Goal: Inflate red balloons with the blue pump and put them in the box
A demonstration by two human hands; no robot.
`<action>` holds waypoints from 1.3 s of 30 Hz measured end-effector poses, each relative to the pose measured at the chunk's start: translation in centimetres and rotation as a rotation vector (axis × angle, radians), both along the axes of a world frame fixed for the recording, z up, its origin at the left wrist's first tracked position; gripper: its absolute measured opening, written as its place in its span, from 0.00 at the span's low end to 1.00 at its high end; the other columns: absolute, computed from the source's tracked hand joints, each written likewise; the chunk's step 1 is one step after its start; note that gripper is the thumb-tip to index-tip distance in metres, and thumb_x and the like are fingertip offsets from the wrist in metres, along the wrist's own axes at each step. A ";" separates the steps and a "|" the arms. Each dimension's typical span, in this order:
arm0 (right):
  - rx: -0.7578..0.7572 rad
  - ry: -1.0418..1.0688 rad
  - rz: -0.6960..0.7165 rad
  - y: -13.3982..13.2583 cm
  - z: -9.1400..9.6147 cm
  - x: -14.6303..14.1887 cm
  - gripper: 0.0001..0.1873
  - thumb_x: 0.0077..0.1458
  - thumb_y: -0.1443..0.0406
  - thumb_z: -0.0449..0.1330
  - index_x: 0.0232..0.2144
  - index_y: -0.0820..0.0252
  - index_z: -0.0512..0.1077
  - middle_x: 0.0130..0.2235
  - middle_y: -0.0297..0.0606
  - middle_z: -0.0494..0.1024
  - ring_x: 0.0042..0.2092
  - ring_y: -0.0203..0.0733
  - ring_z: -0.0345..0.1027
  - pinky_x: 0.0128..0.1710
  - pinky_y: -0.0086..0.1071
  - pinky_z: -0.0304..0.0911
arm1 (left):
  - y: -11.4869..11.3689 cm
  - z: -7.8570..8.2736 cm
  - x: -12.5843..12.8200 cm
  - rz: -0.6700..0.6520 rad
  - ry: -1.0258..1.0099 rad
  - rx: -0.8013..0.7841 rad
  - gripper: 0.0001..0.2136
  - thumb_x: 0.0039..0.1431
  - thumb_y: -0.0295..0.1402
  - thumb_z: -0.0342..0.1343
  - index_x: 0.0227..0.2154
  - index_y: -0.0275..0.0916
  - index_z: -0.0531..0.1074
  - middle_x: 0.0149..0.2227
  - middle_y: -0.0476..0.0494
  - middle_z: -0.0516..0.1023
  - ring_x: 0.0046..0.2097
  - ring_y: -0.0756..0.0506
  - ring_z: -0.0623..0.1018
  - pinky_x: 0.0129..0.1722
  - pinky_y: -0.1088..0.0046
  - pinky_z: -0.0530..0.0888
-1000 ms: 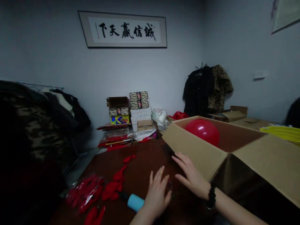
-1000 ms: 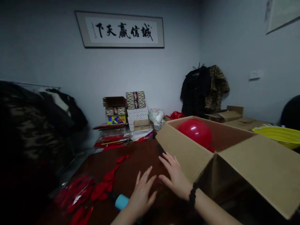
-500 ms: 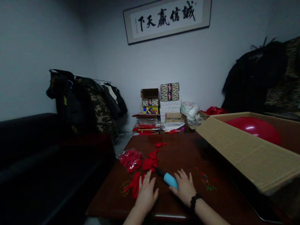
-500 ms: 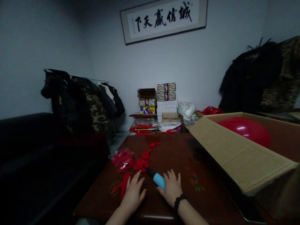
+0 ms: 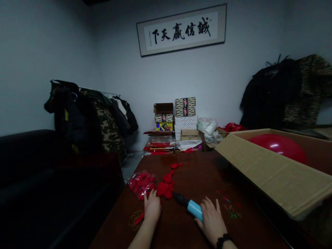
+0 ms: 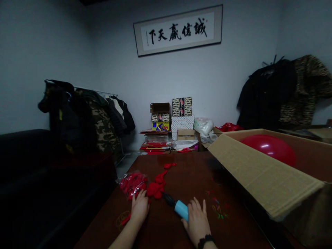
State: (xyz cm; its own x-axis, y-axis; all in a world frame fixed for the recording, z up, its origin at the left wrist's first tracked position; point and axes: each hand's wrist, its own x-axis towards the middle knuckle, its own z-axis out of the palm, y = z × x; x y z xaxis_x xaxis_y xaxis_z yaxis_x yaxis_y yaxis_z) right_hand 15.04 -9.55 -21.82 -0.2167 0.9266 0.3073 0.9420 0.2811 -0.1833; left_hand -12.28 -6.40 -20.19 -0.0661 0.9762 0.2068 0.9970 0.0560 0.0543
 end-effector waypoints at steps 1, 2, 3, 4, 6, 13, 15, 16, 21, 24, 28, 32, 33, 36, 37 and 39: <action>0.029 0.002 0.000 -0.2 -0.2 0.5 0.25 0.47 0.57 0.57 0.46 0.62 0.67 0.52 0.49 0.70 0.60 0.57 0.53 0.61 0.59 0.29 | 0.1 0.0 0.0 -0.001 -0.023 0.031 0.14 0.50 0.27 0.49 0.36 0.41 0.77 0.55 0.39 0.70 0.61 0.39 0.61 0.60 0.52 0.46; 0.055 0.009 -0.003 -0.4 -0.5 0.9 0.25 0.47 0.57 0.57 0.47 0.62 0.67 0.52 0.49 0.70 0.59 0.57 0.54 0.61 0.59 0.30 | 0.1 0.0 0.0 0.017 -0.059 0.052 0.13 0.50 0.27 0.49 0.34 0.41 0.77 0.54 0.41 0.71 0.60 0.40 0.63 0.60 0.53 0.49; 0.075 0.022 -0.009 -0.5 -0.7 1.3 0.25 0.47 0.57 0.57 0.47 0.62 0.67 0.52 0.49 0.71 0.59 0.57 0.55 0.60 0.59 0.30 | 0.1 0.2 0.1 0.041 -0.105 0.067 0.11 0.50 0.28 0.50 0.32 0.41 0.77 0.53 0.42 0.72 0.59 0.41 0.64 0.59 0.54 0.51; 0.084 0.038 -0.015 -0.6 -0.9 1.7 0.25 0.48 0.56 0.57 0.48 0.62 0.66 0.51 0.48 0.71 0.59 0.57 0.55 0.60 0.59 0.31 | 0.1 0.6 0.3 0.064 -0.158 0.080 0.10 0.51 0.28 0.51 0.30 0.42 0.77 0.52 0.43 0.72 0.58 0.41 0.65 0.58 0.55 0.54; 0.091 0.073 -0.016 -0.6 -1.1 2.4 0.26 0.48 0.55 0.57 0.48 0.62 0.66 0.51 0.48 0.71 0.58 0.57 0.56 0.60 0.59 0.33 | 0.3 1.8 0.8 0.045 -0.247 0.090 0.08 0.51 0.29 0.52 0.29 0.42 0.76 0.52 0.45 0.72 0.56 0.42 0.67 0.55 0.57 0.59; 0.065 0.166 0.024 -1.2 -1.2 5.0 0.25 0.50 0.50 0.56 0.47 0.55 0.67 0.52 0.43 0.70 0.59 0.56 0.55 0.60 0.58 0.34 | 1.9 6.9 3.7 -0.164 -0.240 0.161 0.10 0.49 0.25 0.53 0.31 0.44 0.77 0.54 0.47 0.70 0.58 0.43 0.63 0.59 0.57 0.55; 0.047 0.180 0.032 -1.6 -1.0 5.6 0.26 0.48 0.49 0.57 0.47 0.53 0.67 0.53 0.42 0.70 0.59 0.55 0.55 0.61 0.57 0.33 | 2.2 7.4 4.6 -0.236 -0.185 0.140 0.11 0.49 0.24 0.53 0.31 0.45 0.77 0.55 0.49 0.70 0.59 0.43 0.62 0.60 0.55 0.51; 0.040 0.187 0.033 -1.7 -0.9 5.8 0.26 0.48 0.49 0.57 0.47 0.53 0.67 0.53 0.41 0.69 0.59 0.55 0.55 0.61 0.57 0.32 | 2.3 7.5 5.0 -0.272 -0.159 0.132 0.11 0.50 0.25 0.52 0.31 0.46 0.77 0.54 0.49 0.71 0.60 0.43 0.62 0.60 0.54 0.50; 0.017 0.195 0.035 -2.2 -0.2 6.2 0.25 0.46 0.51 0.59 0.47 0.52 0.68 0.53 0.42 0.69 0.59 0.54 0.55 0.61 0.58 0.31 | 2.6 7.5 6.4 -0.385 -0.091 0.117 0.11 0.51 0.26 0.52 0.32 0.47 0.77 0.53 0.48 0.72 0.59 0.44 0.63 0.61 0.56 0.49; 0.010 0.202 0.043 -2.4 0.1 6.3 0.24 0.44 0.52 0.61 0.45 0.51 0.69 0.53 0.41 0.69 0.59 0.54 0.55 0.61 0.58 0.29 | 2.8 7.6 6.7 -0.445 -0.070 0.123 0.11 0.52 0.26 0.51 0.33 0.47 0.77 0.52 0.48 0.72 0.58 0.45 0.63 0.61 0.57 0.49; 0.019 0.225 0.048 -2.5 0.0 6.6 0.25 0.45 0.51 0.60 0.46 0.51 0.69 0.53 0.41 0.69 0.59 0.53 0.55 0.62 0.57 0.29 | 3.0 7.8 6.6 -0.502 -0.022 0.119 0.11 0.52 0.26 0.51 0.32 0.46 0.77 0.51 0.48 0.73 0.57 0.45 0.64 0.61 0.58 0.49; 0.018 0.240 0.027 -2.5 -0.1 6.7 0.26 0.46 0.50 0.59 0.46 0.52 0.68 0.53 0.41 0.69 0.59 0.53 0.56 0.62 0.57 0.30 | 2.9 8.1 6.3 -0.498 -0.013 0.099 0.12 0.53 0.25 0.50 0.34 0.45 0.77 0.51 0.46 0.73 0.57 0.44 0.64 0.61 0.58 0.50; 0.014 0.240 0.025 -2.5 0.0 6.7 0.25 0.45 0.50 0.60 0.46 0.52 0.69 0.53 0.41 0.69 0.59 0.53 0.56 0.62 0.57 0.30 | 2.8 8.2 6.2 -0.507 -0.013 0.090 0.12 0.53 0.26 0.50 0.34 0.45 0.77 0.51 0.46 0.73 0.58 0.44 0.64 0.61 0.58 0.50; -0.005 0.235 0.022 -2.5 0.4 6.6 0.25 0.45 0.51 0.60 0.45 0.52 0.69 0.53 0.42 0.69 0.59 0.53 0.56 0.62 0.57 0.29 | 2.7 8.1 6.2 -0.546 -0.009 0.076 0.12 0.53 0.26 0.51 0.35 0.46 0.76 0.52 0.46 0.72 0.58 0.44 0.63 0.61 0.57 0.48; -0.013 0.233 0.022 -2.6 0.6 6.6 0.25 0.45 0.51 0.60 0.45 0.53 0.69 0.53 0.42 0.69 0.59 0.53 0.56 0.62 0.56 0.29 | 2.7 8.0 6.3 -0.561 -0.008 0.075 0.12 0.53 0.26 0.51 0.35 0.46 0.76 0.52 0.46 0.72 0.58 0.44 0.63 0.61 0.57 0.48; -0.033 0.226 0.018 -2.8 0.9 6.4 0.25 0.44 0.52 0.60 0.45 0.53 0.69 0.53 0.42 0.68 0.59 0.53 0.55 0.62 0.55 0.28 | 2.9 7.6 6.4 -0.593 -0.008 0.077 0.11 0.52 0.25 0.52 0.35 0.45 0.76 0.53 0.45 0.71 0.59 0.43 0.62 0.61 0.55 0.47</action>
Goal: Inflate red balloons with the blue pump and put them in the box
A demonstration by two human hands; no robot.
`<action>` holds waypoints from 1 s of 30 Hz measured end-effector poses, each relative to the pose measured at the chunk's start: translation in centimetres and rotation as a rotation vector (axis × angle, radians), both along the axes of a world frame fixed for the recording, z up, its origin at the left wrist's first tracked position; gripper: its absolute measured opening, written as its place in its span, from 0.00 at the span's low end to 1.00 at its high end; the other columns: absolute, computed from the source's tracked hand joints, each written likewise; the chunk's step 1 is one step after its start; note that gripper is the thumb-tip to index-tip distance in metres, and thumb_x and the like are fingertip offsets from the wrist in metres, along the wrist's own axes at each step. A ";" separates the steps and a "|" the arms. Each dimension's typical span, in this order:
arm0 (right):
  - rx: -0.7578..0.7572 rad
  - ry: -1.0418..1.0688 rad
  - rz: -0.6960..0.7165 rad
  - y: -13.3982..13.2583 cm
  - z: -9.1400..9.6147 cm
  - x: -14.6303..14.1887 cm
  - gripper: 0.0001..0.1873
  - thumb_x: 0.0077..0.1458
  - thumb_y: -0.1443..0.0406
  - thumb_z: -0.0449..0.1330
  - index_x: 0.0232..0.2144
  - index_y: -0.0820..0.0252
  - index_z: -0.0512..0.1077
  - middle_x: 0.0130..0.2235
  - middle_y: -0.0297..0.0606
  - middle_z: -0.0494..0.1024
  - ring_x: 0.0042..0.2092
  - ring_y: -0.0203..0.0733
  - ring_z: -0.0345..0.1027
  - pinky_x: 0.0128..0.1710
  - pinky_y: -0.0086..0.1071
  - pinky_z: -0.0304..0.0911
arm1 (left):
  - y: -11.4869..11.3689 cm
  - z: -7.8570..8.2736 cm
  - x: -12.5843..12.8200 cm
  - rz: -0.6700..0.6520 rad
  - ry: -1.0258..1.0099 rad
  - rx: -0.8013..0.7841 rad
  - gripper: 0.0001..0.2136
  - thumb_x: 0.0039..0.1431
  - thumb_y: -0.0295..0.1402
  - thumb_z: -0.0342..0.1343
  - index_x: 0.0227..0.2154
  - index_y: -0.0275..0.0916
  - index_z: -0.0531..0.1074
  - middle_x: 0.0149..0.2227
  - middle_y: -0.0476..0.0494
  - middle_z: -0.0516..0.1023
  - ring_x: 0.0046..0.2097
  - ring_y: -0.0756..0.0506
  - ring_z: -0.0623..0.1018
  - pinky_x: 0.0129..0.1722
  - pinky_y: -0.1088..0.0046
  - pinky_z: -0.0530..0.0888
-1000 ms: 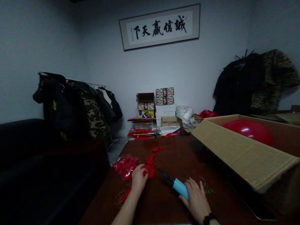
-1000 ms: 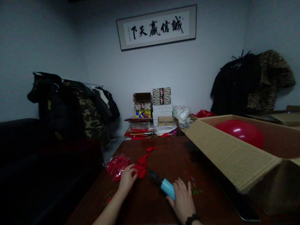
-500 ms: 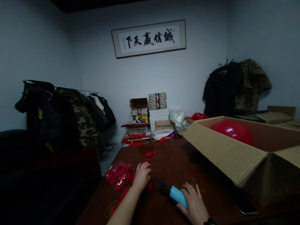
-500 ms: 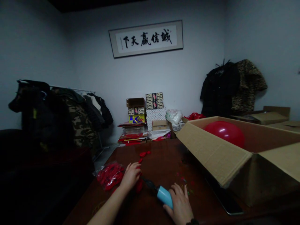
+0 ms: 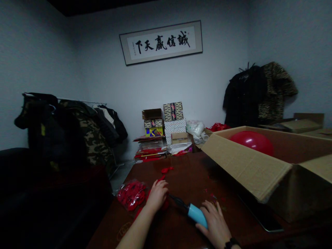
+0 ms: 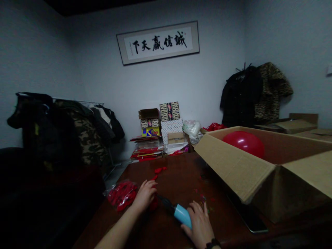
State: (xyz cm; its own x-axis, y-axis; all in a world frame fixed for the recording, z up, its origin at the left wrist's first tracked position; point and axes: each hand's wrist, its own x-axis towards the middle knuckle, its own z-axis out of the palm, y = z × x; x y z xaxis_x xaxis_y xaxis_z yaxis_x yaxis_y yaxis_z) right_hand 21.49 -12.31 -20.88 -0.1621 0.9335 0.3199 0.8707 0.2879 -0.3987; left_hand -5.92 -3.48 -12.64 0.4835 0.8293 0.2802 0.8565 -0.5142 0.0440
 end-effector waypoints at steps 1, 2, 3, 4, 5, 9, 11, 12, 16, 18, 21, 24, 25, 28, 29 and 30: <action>-0.009 -0.005 -0.002 -0.1 0.2 -0.1 0.25 0.45 0.52 0.60 0.45 0.53 0.69 0.53 0.42 0.68 0.59 0.52 0.54 0.62 0.55 0.28 | 0.2 -0.2 0.1 -0.021 0.001 -0.001 0.11 0.52 0.25 0.52 0.34 0.44 0.76 0.53 0.44 0.71 0.59 0.42 0.62 0.61 0.54 0.46; -0.017 -0.011 -0.004 -0.1 0.3 -0.1 0.25 0.45 0.53 0.60 0.46 0.54 0.69 0.54 0.42 0.68 0.59 0.52 0.54 0.62 0.54 0.27 | 0.3 -0.4 0.1 -0.046 0.004 -0.003 0.11 0.51 0.25 0.52 0.33 0.44 0.76 0.53 0.43 0.71 0.59 0.42 0.61 0.61 0.53 0.45; -0.025 -0.016 -0.008 -0.1 0.4 -0.2 0.25 0.45 0.53 0.60 0.46 0.54 0.69 0.54 0.42 0.68 0.60 0.52 0.54 0.62 0.54 0.27 | 0.5 -0.6 0.2 -0.071 0.008 -0.004 0.10 0.51 0.25 0.52 0.32 0.43 0.76 0.53 0.43 0.71 0.60 0.41 0.61 0.61 0.52 0.44; -0.033 -0.022 -0.012 -0.2 0.5 -0.3 0.25 0.45 0.53 0.60 0.46 0.55 0.69 0.54 0.42 0.68 0.60 0.52 0.53 0.62 0.54 0.26 | 0.7 -0.7 0.3 -0.093 0.010 -0.003 0.09 0.51 0.25 0.53 0.32 0.43 0.76 0.54 0.43 0.71 0.60 0.41 0.61 0.61 0.51 0.43; -0.041 -0.029 -0.016 -0.2 0.6 -0.4 0.25 0.45 0.53 0.59 0.46 0.55 0.69 0.54 0.43 0.68 0.60 0.52 0.53 0.62 0.54 0.26 | 0.8 -0.7 0.4 -0.111 0.010 -0.004 0.09 0.51 0.25 0.53 0.31 0.43 0.76 0.54 0.42 0.71 0.60 0.40 0.61 0.61 0.51 0.43; -0.086 -0.052 -0.047 -0.2 1.0 -0.6 0.26 0.45 0.51 0.59 0.45 0.56 0.70 0.55 0.45 0.67 0.61 0.54 0.51 0.62 0.55 0.25 | 1.2 0.2 0.9 -0.167 -0.022 -0.007 0.08 0.51 0.25 0.53 0.27 0.43 0.77 0.52 0.42 0.72 0.59 0.40 0.62 0.61 0.51 0.41; -0.112 -0.064 -0.057 -0.4 1.4 -0.6 0.25 0.44 0.52 0.59 0.44 0.57 0.71 0.55 0.46 0.67 0.61 0.55 0.51 0.61 0.56 0.24 | 1.4 0.8 1.1 -0.187 -0.041 -0.019 0.09 0.51 0.25 0.53 0.26 0.43 0.77 0.51 0.43 0.73 0.59 0.40 0.63 0.61 0.51 0.41; -0.122 -0.070 -0.055 -0.6 1.6 -0.6 0.25 0.44 0.52 0.60 0.43 0.57 0.72 0.54 0.46 0.68 0.61 0.55 0.51 0.61 0.56 0.23 | 1.4 1.0 1.2 -0.190 -0.050 -0.034 0.09 0.50 0.24 0.54 0.25 0.44 0.77 0.51 0.43 0.74 0.58 0.40 0.63 0.61 0.50 0.41; -0.136 -0.073 -0.017 -1.1 2.4 -0.4 0.25 0.42 0.51 0.61 0.42 0.57 0.72 0.54 0.44 0.68 0.61 0.53 0.51 0.61 0.54 0.21 | 1.5 1.0 1.6 -0.227 -0.079 -0.115 0.11 0.47 0.22 0.54 0.25 0.45 0.77 0.48 0.44 0.75 0.56 0.39 0.65 0.60 0.48 0.44; -0.154 -0.060 -0.008 -1.4 2.6 -0.4 0.25 0.42 0.51 0.61 0.42 0.56 0.72 0.54 0.43 0.68 0.61 0.52 0.51 0.61 0.53 0.21 | 1.5 0.5 1.7 -0.257 -0.111 -0.144 0.12 0.46 0.22 0.54 0.26 0.46 0.77 0.48 0.45 0.76 0.56 0.39 0.66 0.59 0.48 0.46; -0.216 -0.029 -0.018 -1.7 2.4 -0.4 0.25 0.43 0.50 0.60 0.42 0.55 0.72 0.54 0.43 0.67 0.60 0.52 0.52 0.61 0.55 0.24 | 1.4 -0.1 1.8 -0.247 -0.195 -0.169 0.12 0.46 0.23 0.54 0.27 0.47 0.77 0.47 0.46 0.76 0.56 0.39 0.67 0.59 0.48 0.48; -0.273 0.001 -0.022 -1.8 1.8 -0.6 0.26 0.46 0.48 0.57 0.44 0.55 0.71 0.55 0.44 0.67 0.60 0.52 0.53 0.61 0.55 0.29 | 1.2 -0.2 1.8 -0.177 -0.259 -0.143 0.10 0.47 0.25 0.55 0.29 0.47 0.77 0.51 0.45 0.74 0.57 0.38 0.64 0.59 0.48 0.48; -0.293 0.014 -0.020 -1.8 1.5 -0.7 0.27 0.46 0.47 0.55 0.44 0.55 0.71 0.55 0.44 0.66 0.60 0.53 0.52 0.61 0.56 0.31 | 1.1 -0.1 1.9 -0.137 -0.298 -0.101 0.10 0.47 0.26 0.56 0.32 0.47 0.76 0.53 0.45 0.72 0.58 0.38 0.63 0.59 0.48 0.47; -0.357 0.068 -0.034 -1.5 0.7 -0.9 0.30 0.49 0.45 0.51 0.48 0.55 0.68 0.57 0.45 0.65 0.61 0.53 0.52 0.60 0.56 0.35 | 0.5 -0.2 2.4 0.050 -0.547 0.116 0.13 0.48 0.30 0.58 0.39 0.45 0.74 0.55 0.41 0.68 0.58 0.38 0.64 0.59 0.50 0.51; -0.368 0.085 -0.049 -1.4 0.6 -0.9 0.31 0.50 0.45 0.49 0.50 0.56 0.67 0.57 0.46 0.64 0.61 0.53 0.52 0.60 0.56 0.36 | 0.3 -0.4 2.6 0.126 -0.666 0.181 0.11 0.50 0.33 0.57 0.38 0.43 0.73 0.53 0.39 0.70 0.56 0.38 0.66 0.57 0.52 0.56; -0.367 0.097 -0.065 -1.4 0.4 -1.0 0.32 0.51 0.45 0.48 0.50 0.56 0.66 0.58 0.46 0.64 0.61 0.54 0.52 0.60 0.56 0.37 | 0.2 -0.8 2.9 0.204 -0.797 0.218 0.08 0.52 0.36 0.54 0.35 0.41 0.73 0.48 0.38 0.72 0.52 0.39 0.69 0.55 0.54 0.61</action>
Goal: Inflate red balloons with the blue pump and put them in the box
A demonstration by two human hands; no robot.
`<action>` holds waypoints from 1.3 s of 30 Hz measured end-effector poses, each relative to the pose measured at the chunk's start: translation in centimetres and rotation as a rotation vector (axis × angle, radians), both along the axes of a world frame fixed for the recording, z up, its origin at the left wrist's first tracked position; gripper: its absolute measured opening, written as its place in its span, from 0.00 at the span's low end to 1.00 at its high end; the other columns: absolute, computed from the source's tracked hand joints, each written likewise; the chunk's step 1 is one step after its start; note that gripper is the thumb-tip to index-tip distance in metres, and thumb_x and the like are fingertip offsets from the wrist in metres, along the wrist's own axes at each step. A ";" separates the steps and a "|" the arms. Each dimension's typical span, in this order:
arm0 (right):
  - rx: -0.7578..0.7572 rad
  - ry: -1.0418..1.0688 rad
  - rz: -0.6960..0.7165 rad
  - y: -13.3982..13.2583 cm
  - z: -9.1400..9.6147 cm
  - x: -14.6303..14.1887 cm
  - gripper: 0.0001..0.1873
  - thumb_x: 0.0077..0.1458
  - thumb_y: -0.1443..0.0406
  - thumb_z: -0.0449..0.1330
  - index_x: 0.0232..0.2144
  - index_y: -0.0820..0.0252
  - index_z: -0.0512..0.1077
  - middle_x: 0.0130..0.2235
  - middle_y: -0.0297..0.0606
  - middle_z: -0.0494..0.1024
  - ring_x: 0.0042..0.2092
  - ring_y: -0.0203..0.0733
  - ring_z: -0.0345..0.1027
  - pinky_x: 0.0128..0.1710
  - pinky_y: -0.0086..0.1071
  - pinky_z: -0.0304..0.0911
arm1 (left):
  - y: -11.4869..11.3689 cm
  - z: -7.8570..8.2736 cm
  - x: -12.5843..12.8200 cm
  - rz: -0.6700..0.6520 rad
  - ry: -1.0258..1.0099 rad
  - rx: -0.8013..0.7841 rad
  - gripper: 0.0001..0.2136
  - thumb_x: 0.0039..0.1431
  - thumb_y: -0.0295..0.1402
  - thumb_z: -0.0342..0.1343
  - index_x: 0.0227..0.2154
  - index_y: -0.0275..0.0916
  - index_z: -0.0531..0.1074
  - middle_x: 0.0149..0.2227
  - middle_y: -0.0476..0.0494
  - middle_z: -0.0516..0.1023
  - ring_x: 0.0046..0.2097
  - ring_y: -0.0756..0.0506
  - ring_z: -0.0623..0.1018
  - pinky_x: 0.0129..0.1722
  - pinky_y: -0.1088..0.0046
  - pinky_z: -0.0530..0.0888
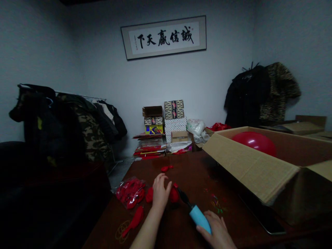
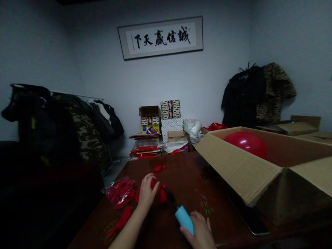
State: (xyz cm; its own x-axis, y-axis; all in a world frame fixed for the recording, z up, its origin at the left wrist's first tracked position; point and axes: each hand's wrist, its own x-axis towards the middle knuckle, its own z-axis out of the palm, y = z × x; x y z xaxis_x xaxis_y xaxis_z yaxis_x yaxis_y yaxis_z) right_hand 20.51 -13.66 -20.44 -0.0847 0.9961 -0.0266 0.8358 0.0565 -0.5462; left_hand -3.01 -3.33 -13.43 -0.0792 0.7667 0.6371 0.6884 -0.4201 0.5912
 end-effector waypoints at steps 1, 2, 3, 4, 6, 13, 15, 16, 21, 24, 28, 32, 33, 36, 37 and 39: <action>0.013 0.004 -0.017 0.1 0.0 0.0 0.32 0.51 0.44 0.48 0.51 0.57 0.66 0.58 0.47 0.64 0.61 0.54 0.52 0.60 0.55 0.38 | -0.2 -0.5 0.3 0.046 -0.139 -0.006 0.09 0.54 0.39 0.52 0.31 0.40 0.72 0.43 0.38 0.74 0.48 0.39 0.71 0.52 0.57 0.64; 0.033 0.002 -0.030 0.1 0.0 -0.1 0.32 0.52 0.44 0.47 0.50 0.57 0.66 0.58 0.47 0.64 0.60 0.54 0.52 0.60 0.55 0.38 | -0.3 -1.1 0.7 0.033 -0.262 -0.060 0.11 0.54 0.41 0.51 0.28 0.40 0.72 0.38 0.39 0.75 0.44 0.39 0.73 0.49 0.58 0.67; 0.055 -0.001 -0.037 0.1 0.0 -0.2 0.32 0.52 0.44 0.47 0.50 0.58 0.67 0.57 0.47 0.64 0.60 0.54 0.53 0.60 0.55 0.38 | -0.4 -1.8 1.2 -0.033 -0.373 -0.171 0.14 0.54 0.44 0.50 0.25 0.39 0.71 0.33 0.40 0.75 0.40 0.40 0.74 0.45 0.60 0.69; 0.070 -0.003 -0.038 0.0 0.1 -0.2 0.32 0.52 0.44 0.47 0.49 0.58 0.67 0.57 0.47 0.64 0.60 0.54 0.53 0.60 0.55 0.38 | -0.5 -2.5 1.6 -0.111 -0.487 -0.321 0.16 0.53 0.47 0.50 0.23 0.39 0.71 0.30 0.40 0.76 0.37 0.40 0.75 0.41 0.62 0.70; 0.077 -0.005 -0.031 -0.1 0.3 -0.4 0.33 0.52 0.43 0.46 0.49 0.58 0.68 0.57 0.47 0.64 0.60 0.54 0.53 0.60 0.55 0.38 | -0.7 -3.6 2.5 -0.201 -0.716 -0.547 0.17 0.52 0.48 0.51 0.28 0.37 0.72 0.35 0.38 0.78 0.38 0.40 0.76 0.35 0.65 0.71; 0.027 -0.016 0.010 -0.6 0.1 -1.1 0.35 0.51 0.41 0.45 0.51 0.57 0.67 0.58 0.47 0.64 0.61 0.55 0.51 0.59 0.56 0.42 | -1.2 -3.7 4.5 -0.340 -1.435 -0.698 0.13 0.56 0.40 0.54 0.37 0.37 0.74 0.44 0.37 0.77 0.43 0.44 0.77 0.36 0.71 0.72; 0.019 -0.021 0.000 -0.8 -0.2 -1.4 0.34 0.51 0.42 0.46 0.51 0.57 0.67 0.58 0.47 0.64 0.61 0.56 0.52 0.59 0.57 0.43 | -1.1 -3.6 4.8 -0.364 -1.598 -0.623 0.09 0.55 0.35 0.56 0.35 0.37 0.74 0.41 0.38 0.78 0.42 0.45 0.78 0.36 0.73 0.72; 0.028 -0.028 -0.012 -0.9 -0.4 -1.5 0.33 0.51 0.43 0.47 0.50 0.57 0.68 0.58 0.47 0.65 0.61 0.56 0.52 0.58 0.57 0.44 | -1.1 -3.7 4.9 -0.362 -1.648 -0.603 0.07 0.54 0.33 0.57 0.35 0.36 0.74 0.40 0.39 0.79 0.41 0.46 0.78 0.36 0.73 0.72; 0.088 -0.063 -0.040 -1.0 -0.8 -2.3 0.29 0.52 0.45 0.47 0.45 0.54 0.71 0.56 0.45 0.68 0.60 0.56 0.54 0.57 0.59 0.45 | -0.9 -4.9 5.2 -0.337 -1.675 -0.602 0.05 0.52 0.29 0.60 0.32 0.34 0.74 0.33 0.41 0.79 0.34 0.47 0.79 0.31 0.76 0.73; 0.066 -0.062 -0.033 -0.8 -0.2 -2.6 0.30 0.52 0.45 0.46 0.47 0.56 0.70 0.56 0.46 0.67 0.60 0.57 0.53 0.57 0.59 0.44 | -0.6 -5.2 5.1 -0.340 -1.641 -0.649 0.06 0.51 0.30 0.60 0.32 0.33 0.74 0.32 0.41 0.79 0.33 0.47 0.78 0.30 0.76 0.73; 0.063 -0.058 -0.026 0.1 2.2 -3.4 0.32 0.53 0.45 0.44 0.49 0.59 0.68 0.56 0.48 0.67 0.61 0.57 0.52 0.59 0.58 0.42 | 0.9 -3.6 5.2 -0.360 -1.577 -0.564 0.06 0.50 0.30 0.61 0.32 0.34 0.74 0.32 0.42 0.78 0.32 0.48 0.78 0.31 0.76 0.73; 0.156 -0.065 -0.043 1.2 3.9 -4.6 0.30 0.54 0.46 0.44 0.47 0.59 0.70 0.54 0.46 0.68 0.61 0.56 0.50 0.60 0.58 0.36 | 2.8 -2.2 5.4 -0.456 -1.568 -0.472 0.06 0.53 0.32 0.58 0.32 0.35 0.73 0.35 0.42 0.78 0.35 0.47 0.78 0.33 0.72 0.73; 0.148 -0.078 -0.052 1.5 3.9 -4.9 0.30 0.54 0.46 0.44 0.46 0.60 0.70 0.53 0.48 0.69 0.61 0.56 0.50 0.60 0.59 0.36 | 3.2 -2.4 5.4 -0.455 -1.598 -0.547 0.06 0.54 0.32 0.57 0.33 0.35 0.72 0.34 0.43 0.78 0.35 0.47 0.78 0.34 0.70 0.73; 0.047 -0.135 -0.084 2.3 2.5 -5.6 0.33 0.53 0.47 0.45 0.47 0.67 0.69 0.54 0.54 0.68 0.60 0.59 0.52 0.59 0.61 0.38 | 3.5 -4.7 5.2 -0.373 -1.735 -0.830 0.05 0.55 0.31 0.54 0.30 0.35 0.70 0.31 0.43 0.77 0.33 0.46 0.78 0.37 0.65 0.73; 0.018 -0.157 -0.098 2.6 1.8 -5.6 0.33 0.52 0.47 0.47 0.47 0.69 0.69 0.54 0.56 0.68 0.60 0.60 0.53 0.59 0.61 0.39 | 3.5 -5.8 5.2 -0.372 -1.774 -0.852 0.04 0.56 0.30 0.54 0.30 0.35 0.70 0.31 0.42 0.78 0.33 0.45 0.79 0.38 0.64 0.73; 0.002 -0.203 -0.125 3.1 0.5 -5.7 0.32 0.49 0.48 0.50 0.46 0.68 0.70 0.53 0.56 0.69 0.59 0.61 0.54 0.58 0.63 0.41 | 3.2 -8.0 5.0 -0.424 -1.836 -0.842 0.03 0.55 0.30 0.54 0.31 0.35 0.70 0.33 0.41 0.78 0.36 0.44 0.79 0.40 0.63 0.72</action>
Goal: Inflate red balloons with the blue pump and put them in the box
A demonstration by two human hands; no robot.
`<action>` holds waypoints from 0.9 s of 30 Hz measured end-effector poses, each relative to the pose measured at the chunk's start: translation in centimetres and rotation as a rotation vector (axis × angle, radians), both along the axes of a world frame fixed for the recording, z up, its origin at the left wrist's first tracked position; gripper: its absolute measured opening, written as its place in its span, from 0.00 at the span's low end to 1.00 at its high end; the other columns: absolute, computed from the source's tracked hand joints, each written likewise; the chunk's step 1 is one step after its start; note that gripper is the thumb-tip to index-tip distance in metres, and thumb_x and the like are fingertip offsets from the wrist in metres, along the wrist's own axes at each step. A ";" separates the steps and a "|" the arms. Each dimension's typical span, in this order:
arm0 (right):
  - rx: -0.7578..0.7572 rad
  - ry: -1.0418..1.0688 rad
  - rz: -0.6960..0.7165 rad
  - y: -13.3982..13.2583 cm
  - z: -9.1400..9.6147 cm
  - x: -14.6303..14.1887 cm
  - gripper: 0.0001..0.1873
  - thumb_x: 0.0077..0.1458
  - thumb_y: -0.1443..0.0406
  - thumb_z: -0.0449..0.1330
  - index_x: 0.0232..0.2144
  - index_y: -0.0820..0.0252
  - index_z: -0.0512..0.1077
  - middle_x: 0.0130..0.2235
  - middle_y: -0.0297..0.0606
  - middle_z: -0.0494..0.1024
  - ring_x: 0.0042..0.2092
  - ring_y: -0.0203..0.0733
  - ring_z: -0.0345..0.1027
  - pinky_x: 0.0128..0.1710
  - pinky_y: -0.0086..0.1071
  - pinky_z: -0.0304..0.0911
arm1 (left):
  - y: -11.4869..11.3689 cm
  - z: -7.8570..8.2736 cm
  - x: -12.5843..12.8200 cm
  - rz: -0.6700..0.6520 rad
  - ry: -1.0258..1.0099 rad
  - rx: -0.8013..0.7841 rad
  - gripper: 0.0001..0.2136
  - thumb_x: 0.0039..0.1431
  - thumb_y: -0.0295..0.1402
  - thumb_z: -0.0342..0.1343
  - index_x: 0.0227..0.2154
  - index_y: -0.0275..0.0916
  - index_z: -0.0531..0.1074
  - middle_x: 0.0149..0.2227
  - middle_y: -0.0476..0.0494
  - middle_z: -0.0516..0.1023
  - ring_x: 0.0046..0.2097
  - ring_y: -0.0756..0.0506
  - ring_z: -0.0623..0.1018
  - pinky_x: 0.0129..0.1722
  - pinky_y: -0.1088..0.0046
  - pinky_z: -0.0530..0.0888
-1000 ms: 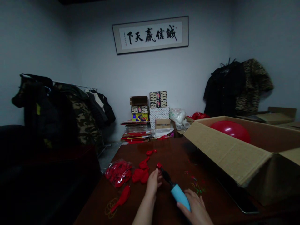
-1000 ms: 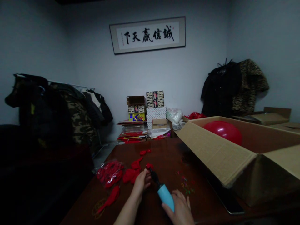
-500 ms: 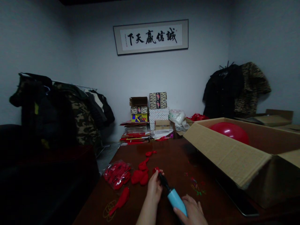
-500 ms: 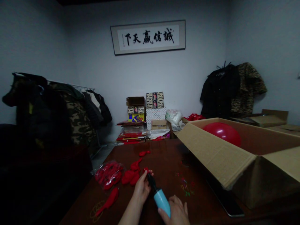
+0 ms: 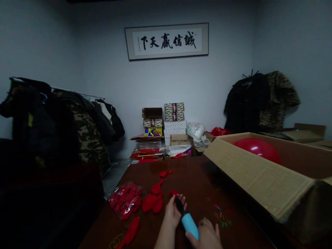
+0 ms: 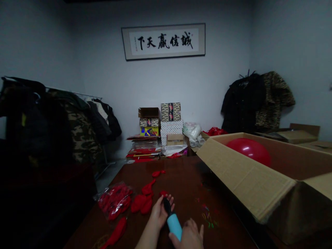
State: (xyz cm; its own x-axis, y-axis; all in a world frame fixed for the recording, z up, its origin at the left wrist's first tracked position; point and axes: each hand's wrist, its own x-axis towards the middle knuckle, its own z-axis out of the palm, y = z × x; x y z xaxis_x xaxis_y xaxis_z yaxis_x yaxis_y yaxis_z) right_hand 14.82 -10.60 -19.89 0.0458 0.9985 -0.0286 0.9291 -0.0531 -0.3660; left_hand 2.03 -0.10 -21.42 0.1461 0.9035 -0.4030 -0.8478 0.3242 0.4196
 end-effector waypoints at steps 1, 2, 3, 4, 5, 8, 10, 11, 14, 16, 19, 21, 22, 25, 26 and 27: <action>0.000 -0.022 -0.010 0.2 -0.5 0.0 0.31 0.47 0.49 0.52 0.45 0.66 0.70 0.53 0.55 0.69 0.59 0.61 0.54 0.57 0.63 0.42 | -0.2 -0.9 -0.1 -0.005 -0.027 0.009 0.03 0.55 0.30 0.54 0.31 0.36 0.70 0.33 0.41 0.78 0.37 0.43 0.79 0.41 0.63 0.72; -0.008 -0.039 -0.012 0.4 -1.0 0.1 0.30 0.45 0.50 0.53 0.44 0.65 0.71 0.53 0.55 0.70 0.59 0.62 0.54 0.57 0.64 0.42 | -0.3 -1.7 -0.2 -0.010 -0.046 0.007 0.03 0.54 0.30 0.54 0.30 0.36 0.70 0.33 0.40 0.78 0.37 0.43 0.79 0.41 0.62 0.72; -0.021 -0.049 -0.005 0.6 -1.3 0.1 0.29 0.44 0.51 0.54 0.44 0.64 0.72 0.53 0.54 0.69 0.59 0.63 0.53 0.57 0.64 0.41 | -0.4 -2.3 -0.3 -0.022 -0.078 0.026 0.03 0.54 0.30 0.54 0.30 0.36 0.70 0.34 0.40 0.78 0.39 0.42 0.79 0.42 0.61 0.71; -0.037 -0.056 0.008 0.8 -1.6 0.1 0.29 0.43 0.51 0.55 0.44 0.63 0.71 0.54 0.54 0.69 0.60 0.63 0.52 0.56 0.65 0.41 | -0.5 -2.8 -0.4 -0.031 -0.110 0.047 0.03 0.54 0.30 0.54 0.30 0.37 0.70 0.36 0.39 0.78 0.41 0.41 0.79 0.43 0.60 0.71; -0.046 -0.061 0.020 0.9 -1.9 0.1 0.30 0.42 0.52 0.55 0.45 0.64 0.71 0.54 0.54 0.68 0.60 0.63 0.51 0.56 0.65 0.40 | -0.5 -3.1 -0.6 -0.041 -0.135 0.071 0.03 0.55 0.30 0.54 0.30 0.37 0.70 0.38 0.39 0.78 0.43 0.41 0.78 0.45 0.59 0.70; -0.010 -0.083 0.011 1.3 -2.7 -0.4 0.31 0.42 0.54 0.55 0.48 0.65 0.69 0.56 0.54 0.66 0.61 0.63 0.49 0.58 0.64 0.39 | -0.2 -3.7 -1.2 -0.065 -0.154 0.132 0.04 0.55 0.31 0.53 0.32 0.39 0.72 0.43 0.38 0.77 0.49 0.39 0.75 0.48 0.56 0.69; 0.023 -0.099 -0.002 1.3 -3.3 -0.9 0.29 0.43 0.54 0.55 0.46 0.64 0.70 0.55 0.53 0.67 0.61 0.62 0.49 0.59 0.63 0.37 | 0.1 -4.1 -1.5 -0.071 -0.135 0.154 0.05 0.55 0.31 0.54 0.33 0.39 0.73 0.44 0.38 0.77 0.51 0.39 0.74 0.49 0.57 0.69; 0.029 -0.102 0.000 1.3 -3.4 -1.1 0.27 0.44 0.54 0.55 0.45 0.63 0.71 0.54 0.52 0.68 0.61 0.62 0.50 0.59 0.62 0.37 | 0.3 -4.2 -1.6 -0.071 -0.132 0.166 0.06 0.55 0.31 0.54 0.34 0.40 0.73 0.45 0.38 0.77 0.52 0.40 0.73 0.49 0.58 0.69; 0.005 -0.080 0.027 1.3 -3.4 -1.3 0.26 0.44 0.53 0.54 0.43 0.61 0.72 0.55 0.51 0.68 0.62 0.62 0.48 0.59 0.63 0.36 | 0.5 -4.5 -1.8 -0.089 -0.149 0.191 0.08 0.55 0.32 0.53 0.37 0.40 0.73 0.47 0.38 0.76 0.52 0.41 0.73 0.47 0.62 0.70; -0.010 -0.047 0.056 1.3 -3.1 -1.1 0.28 0.45 0.52 0.53 0.45 0.62 0.71 0.56 0.50 0.66 0.62 0.62 0.47 0.58 0.64 0.34 | 0.5 -4.4 -1.7 -0.098 -0.172 0.169 0.08 0.56 0.34 0.53 0.37 0.39 0.73 0.47 0.38 0.76 0.50 0.41 0.74 0.44 0.64 0.71; 0.001 -0.019 0.078 1.3 -2.3 -1.0 0.29 0.47 0.52 0.52 0.47 0.63 0.69 0.57 0.51 0.65 0.62 0.61 0.47 0.59 0.62 0.35 | 0.3 -4.0 -1.5 -0.034 -0.195 0.105 0.07 0.57 0.33 0.53 0.36 0.38 0.72 0.41 0.41 0.77 0.39 0.46 0.78 0.36 0.69 0.73; 0.043 -0.019 0.054 1.3 -1.9 -1.1 0.27 0.47 0.53 0.51 0.45 0.63 0.70 0.55 0.50 0.67 0.61 0.60 0.50 0.59 0.61 0.36 | 0.2 -3.6 -1.4 0.015 -0.205 0.087 0.06 0.57 0.32 0.53 0.36 0.37 0.71 0.34 0.44 0.76 0.31 0.50 0.76 0.29 0.74 0.71; 0.063 -0.017 0.043 1.2 -1.8 -1.2 0.26 0.48 0.53 0.51 0.44 0.62 0.71 0.54 0.50 0.68 0.61 0.59 0.51 0.59 0.60 0.37 | 0.2 -3.5 -1.3 0.026 -0.210 0.088 0.06 0.57 0.32 0.53 0.36 0.37 0.70 0.32 0.46 0.74 0.28 0.52 0.75 0.26 0.76 0.69; 0.088 0.011 0.054 0.8 -1.6 -1.3 0.23 0.49 0.52 0.51 0.41 0.59 0.72 0.53 0.48 0.70 0.60 0.58 0.52 0.60 0.60 0.35 | 0.0 -3.2 -1.2 0.026 -0.215 0.104 0.05 0.57 0.32 0.53 0.36 0.37 0.69 0.28 0.49 0.70 0.25 0.53 0.71 0.21 0.79 0.65; 0.084 0.024 0.069 0.7 -1.5 -1.3 0.24 0.49 0.51 0.52 0.42 0.59 0.72 0.53 0.47 0.70 0.61 0.58 0.51 0.59 0.61 0.35 | 0.0 -3.2 -1.2 0.028 -0.210 0.112 0.05 0.56 0.31 0.53 0.35 0.37 0.68 0.27 0.50 0.69 0.24 0.54 0.70 0.20 0.80 0.64; 0.082 0.033 0.082 0.5 -1.5 -1.3 0.24 0.47 0.51 0.53 0.42 0.58 0.71 0.53 0.47 0.69 0.61 0.59 0.51 0.59 0.61 0.34 | -0.1 -3.1 -1.2 0.034 -0.201 0.120 0.05 0.56 0.31 0.54 0.35 0.37 0.68 0.27 0.50 0.68 0.24 0.54 0.69 0.19 0.81 0.63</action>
State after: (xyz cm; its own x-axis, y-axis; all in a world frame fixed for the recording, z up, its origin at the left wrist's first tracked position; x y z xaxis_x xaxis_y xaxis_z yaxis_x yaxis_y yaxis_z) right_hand 13.54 -10.09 -21.41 -0.0360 0.9979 0.0536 0.9163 0.0544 -0.3967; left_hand 0.80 -0.21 -24.56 0.1815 0.9489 -0.2582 -0.9276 0.2524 0.2755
